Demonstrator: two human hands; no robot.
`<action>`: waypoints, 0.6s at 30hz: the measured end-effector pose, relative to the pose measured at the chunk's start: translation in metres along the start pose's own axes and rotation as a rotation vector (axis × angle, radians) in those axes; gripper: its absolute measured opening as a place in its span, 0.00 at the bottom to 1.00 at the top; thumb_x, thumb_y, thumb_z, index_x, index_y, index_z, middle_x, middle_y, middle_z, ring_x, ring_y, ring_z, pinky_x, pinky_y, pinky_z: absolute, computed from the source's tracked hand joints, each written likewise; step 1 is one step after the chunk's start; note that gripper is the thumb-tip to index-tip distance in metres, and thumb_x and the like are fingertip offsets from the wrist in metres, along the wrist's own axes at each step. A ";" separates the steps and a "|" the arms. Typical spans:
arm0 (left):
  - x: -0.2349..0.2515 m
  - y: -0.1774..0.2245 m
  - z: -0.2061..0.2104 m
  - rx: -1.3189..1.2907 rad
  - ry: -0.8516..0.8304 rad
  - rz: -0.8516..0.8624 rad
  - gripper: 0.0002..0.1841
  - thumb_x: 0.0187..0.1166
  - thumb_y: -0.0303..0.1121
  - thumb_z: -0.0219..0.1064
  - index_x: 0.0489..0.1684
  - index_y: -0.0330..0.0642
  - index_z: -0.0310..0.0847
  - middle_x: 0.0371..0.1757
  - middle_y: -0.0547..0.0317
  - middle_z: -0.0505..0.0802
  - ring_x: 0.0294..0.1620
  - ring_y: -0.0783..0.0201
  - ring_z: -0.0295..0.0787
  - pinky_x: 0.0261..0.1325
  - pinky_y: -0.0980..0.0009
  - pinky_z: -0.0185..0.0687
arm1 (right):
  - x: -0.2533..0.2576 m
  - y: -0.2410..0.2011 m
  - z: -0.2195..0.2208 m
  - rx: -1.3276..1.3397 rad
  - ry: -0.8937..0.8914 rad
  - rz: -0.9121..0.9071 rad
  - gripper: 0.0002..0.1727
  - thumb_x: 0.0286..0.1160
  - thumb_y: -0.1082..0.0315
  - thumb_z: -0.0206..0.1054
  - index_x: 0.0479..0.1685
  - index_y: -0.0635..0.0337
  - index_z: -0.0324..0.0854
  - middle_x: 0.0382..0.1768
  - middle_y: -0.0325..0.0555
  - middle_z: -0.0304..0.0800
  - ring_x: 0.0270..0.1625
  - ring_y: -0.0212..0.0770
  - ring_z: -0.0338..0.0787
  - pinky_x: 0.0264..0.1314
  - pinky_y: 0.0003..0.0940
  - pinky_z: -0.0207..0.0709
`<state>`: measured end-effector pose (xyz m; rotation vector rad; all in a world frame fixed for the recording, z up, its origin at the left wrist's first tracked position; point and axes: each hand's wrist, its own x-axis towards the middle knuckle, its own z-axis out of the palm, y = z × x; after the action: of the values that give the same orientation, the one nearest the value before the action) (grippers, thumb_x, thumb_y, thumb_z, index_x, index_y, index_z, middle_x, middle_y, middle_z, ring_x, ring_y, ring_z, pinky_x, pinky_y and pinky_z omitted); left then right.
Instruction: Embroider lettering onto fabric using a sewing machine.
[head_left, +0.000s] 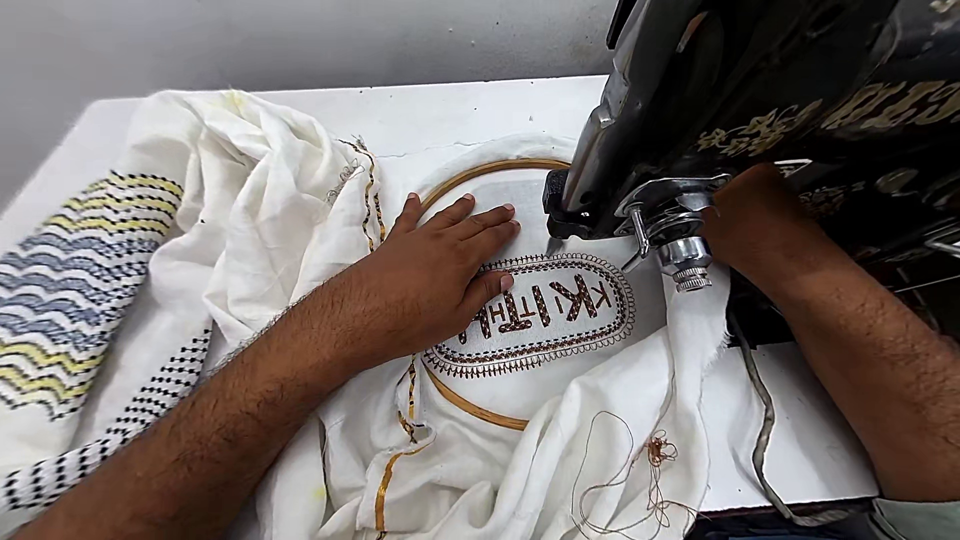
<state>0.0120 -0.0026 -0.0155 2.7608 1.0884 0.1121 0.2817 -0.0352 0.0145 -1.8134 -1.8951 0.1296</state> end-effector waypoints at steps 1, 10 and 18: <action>0.000 0.001 0.000 -0.002 -0.002 0.000 0.32 0.91 0.56 0.42 0.89 0.52 0.68 0.91 0.63 0.70 0.94 0.45 0.56 0.85 0.22 0.41 | 0.000 0.000 -0.001 -0.009 -0.011 0.000 0.14 0.74 0.69 0.68 0.32 0.77 0.79 0.31 0.64 0.81 0.36 0.50 0.79 0.42 0.51 0.68; -0.001 0.002 -0.001 -0.001 -0.016 0.007 0.32 0.91 0.55 0.43 0.89 0.51 0.68 0.91 0.61 0.70 0.94 0.45 0.57 0.85 0.22 0.41 | 0.000 0.001 -0.003 -0.036 -0.057 0.025 0.15 0.76 0.68 0.66 0.31 0.75 0.79 0.31 0.62 0.81 0.36 0.50 0.78 0.40 0.52 0.67; -0.001 0.000 0.001 -0.003 0.015 0.023 0.32 0.91 0.56 0.43 0.88 0.51 0.70 0.91 0.61 0.71 0.93 0.44 0.58 0.83 0.21 0.43 | -0.001 0.003 0.000 -0.025 -0.016 0.004 0.15 0.76 0.67 0.66 0.31 0.75 0.80 0.30 0.62 0.81 0.35 0.50 0.78 0.39 0.51 0.67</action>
<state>0.0118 -0.0032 -0.0160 2.7752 1.0598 0.1376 0.2847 -0.0353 0.0128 -1.8376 -1.9124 0.1227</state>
